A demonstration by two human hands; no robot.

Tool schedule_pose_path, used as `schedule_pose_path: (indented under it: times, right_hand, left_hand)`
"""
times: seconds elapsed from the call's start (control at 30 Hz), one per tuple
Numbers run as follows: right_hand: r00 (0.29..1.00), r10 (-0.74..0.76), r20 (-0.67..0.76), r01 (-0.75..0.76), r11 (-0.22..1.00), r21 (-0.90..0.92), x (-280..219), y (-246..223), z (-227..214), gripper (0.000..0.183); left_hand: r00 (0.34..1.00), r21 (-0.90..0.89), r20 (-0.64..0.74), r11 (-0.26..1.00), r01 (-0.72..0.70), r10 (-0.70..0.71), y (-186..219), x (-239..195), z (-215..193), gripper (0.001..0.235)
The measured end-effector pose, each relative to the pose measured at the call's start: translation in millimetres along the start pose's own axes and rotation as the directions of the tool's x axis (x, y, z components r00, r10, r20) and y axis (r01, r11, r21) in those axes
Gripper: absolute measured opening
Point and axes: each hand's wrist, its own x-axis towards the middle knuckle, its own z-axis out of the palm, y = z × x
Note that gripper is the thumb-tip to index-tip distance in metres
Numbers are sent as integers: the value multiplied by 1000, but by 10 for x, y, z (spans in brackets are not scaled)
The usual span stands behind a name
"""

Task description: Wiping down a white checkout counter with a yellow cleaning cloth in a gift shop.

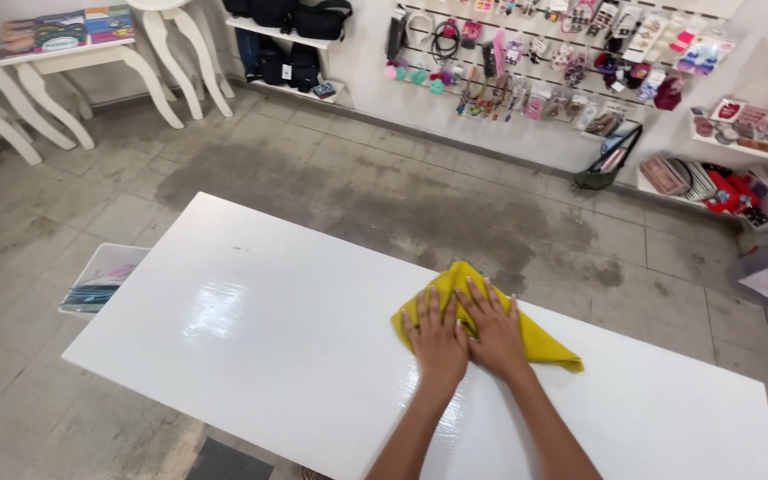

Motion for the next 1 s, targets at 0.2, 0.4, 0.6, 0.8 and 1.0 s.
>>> schedule_pose_path:
  times: [0.2,0.4,0.6,0.8,1.0]
  right_hand:
    - [991,64,-116,-73,994,-79,-443,532,221,72]
    - [989,95,-112,-106,990,-97,-555,318,341,72]
    - [998,-25,-57,22,998,-59,-116,-296,282,72]
    - [979,-204,5,204,979,-13,550,-1134,345,71]
    - [925,-380,17,379,925,32,1194,-2047,526,72]
  left_hand:
    - [986,-11,35,986,-165,165,395,-263,107,58]
    - [984,-82,13,981,-176,178,214,-423,-50,57]
    - [993,-14,-72,996,-90,89,-376,-233,-285,56]
    - [990,24,-116,996,86,-83,-1227,69,-664,57]
    - [953,91,-232,971,223,-197,-2179,285,-1027,54]
